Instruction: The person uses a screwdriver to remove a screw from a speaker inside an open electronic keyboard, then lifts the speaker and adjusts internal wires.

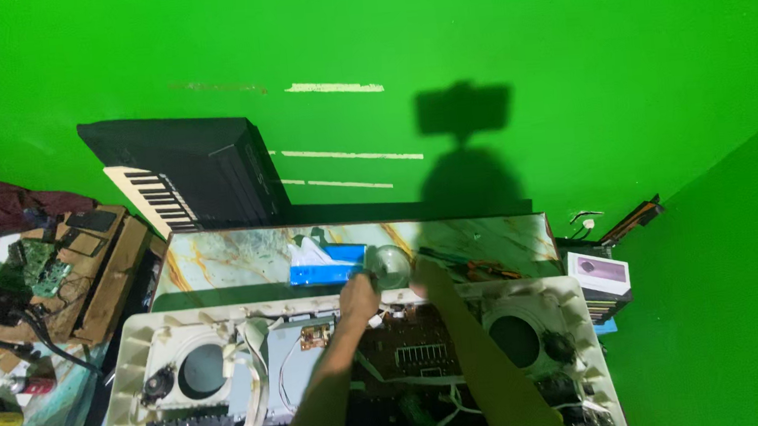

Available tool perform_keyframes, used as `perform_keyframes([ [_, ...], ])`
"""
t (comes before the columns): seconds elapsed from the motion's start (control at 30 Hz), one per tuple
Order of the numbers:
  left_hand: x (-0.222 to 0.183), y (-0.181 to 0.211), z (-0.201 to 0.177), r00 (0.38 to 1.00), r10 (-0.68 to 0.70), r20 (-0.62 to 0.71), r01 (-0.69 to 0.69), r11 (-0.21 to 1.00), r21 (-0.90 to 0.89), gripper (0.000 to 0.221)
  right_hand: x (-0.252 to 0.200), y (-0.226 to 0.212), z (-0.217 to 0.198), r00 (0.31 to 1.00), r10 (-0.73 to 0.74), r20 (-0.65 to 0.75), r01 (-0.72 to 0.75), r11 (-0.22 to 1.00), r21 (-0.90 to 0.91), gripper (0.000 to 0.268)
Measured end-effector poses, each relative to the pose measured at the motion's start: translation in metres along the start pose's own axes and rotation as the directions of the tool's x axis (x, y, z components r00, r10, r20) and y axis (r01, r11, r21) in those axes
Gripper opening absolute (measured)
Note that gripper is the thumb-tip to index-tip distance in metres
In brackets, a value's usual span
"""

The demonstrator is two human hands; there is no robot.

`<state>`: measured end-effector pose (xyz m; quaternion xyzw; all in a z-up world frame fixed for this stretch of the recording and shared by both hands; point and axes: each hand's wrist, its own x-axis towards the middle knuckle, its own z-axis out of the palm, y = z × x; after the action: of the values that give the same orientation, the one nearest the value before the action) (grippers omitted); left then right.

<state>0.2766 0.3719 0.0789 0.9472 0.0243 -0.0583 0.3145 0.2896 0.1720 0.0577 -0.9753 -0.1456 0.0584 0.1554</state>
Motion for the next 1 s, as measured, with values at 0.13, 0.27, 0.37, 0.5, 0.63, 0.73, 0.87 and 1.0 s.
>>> perform_keyframes([
  [0.13, 0.011, -0.003, 0.013, 0.999, -0.025, 0.027, 0.023, 0.999, 0.044, 0.016, 0.016, 0.005, -0.001, 0.987, -0.147, 0.070, 0.157, 0.976, -0.154, 0.021],
  [0.27, 0.026, -0.006, 0.017, 0.999, -0.028, 0.032, 0.026, 0.997, 0.078, 0.016, 0.027, 0.002, 0.000, 0.977, 0.161, 0.140, -0.181, 0.973, 0.144, 0.023],
  [0.37, 0.036, -0.009, 0.021, 0.995, -0.035, 0.088, 0.026, 0.994, 0.106, 0.016, 0.032, 0.003, -0.002, 0.961, 0.219, 0.171, -0.252, 0.946, 0.205, 0.024],
  [0.5, 0.043, -0.010, 0.023, 0.997, -0.019, 0.076, 0.016, 0.999, 0.033, 0.022, 0.035, -0.002, -0.007, 0.947, 0.248, 0.206, -0.296, 0.922, 0.250, 0.027],
  [0.63, 0.048, -0.010, 0.019, 0.996, -0.038, 0.083, 0.042, 0.998, -0.043, 0.023, 0.042, -0.005, -0.017, 0.949, 0.235, 0.212, -0.290, 0.914, 0.283, 0.029],
  [0.73, 0.046, -0.009, 0.017, 0.999, 0.018, 0.039, -0.014, 0.995, -0.101, 0.022, 0.037, -0.006, -0.020, 0.965, 0.188, 0.181, -0.238, 0.919, 0.314, 0.030],
  [0.87, 0.038, 0.001, 0.006, 0.998, 0.052, -0.029, -0.058, 0.973, -0.224, 0.018, 0.035, -0.006, -0.034, 0.974, 0.206, 0.097, -0.228, 0.884, 0.409, 0.029],
  [1.0, -0.010, 0.027, -0.020, 0.959, 0.179, -0.221, -0.241, 0.925, -0.293, 0.021, 0.009, -0.002, -0.043, 0.944, 0.328, 0.024, -0.285, 0.780, 0.557, 0.023],
])
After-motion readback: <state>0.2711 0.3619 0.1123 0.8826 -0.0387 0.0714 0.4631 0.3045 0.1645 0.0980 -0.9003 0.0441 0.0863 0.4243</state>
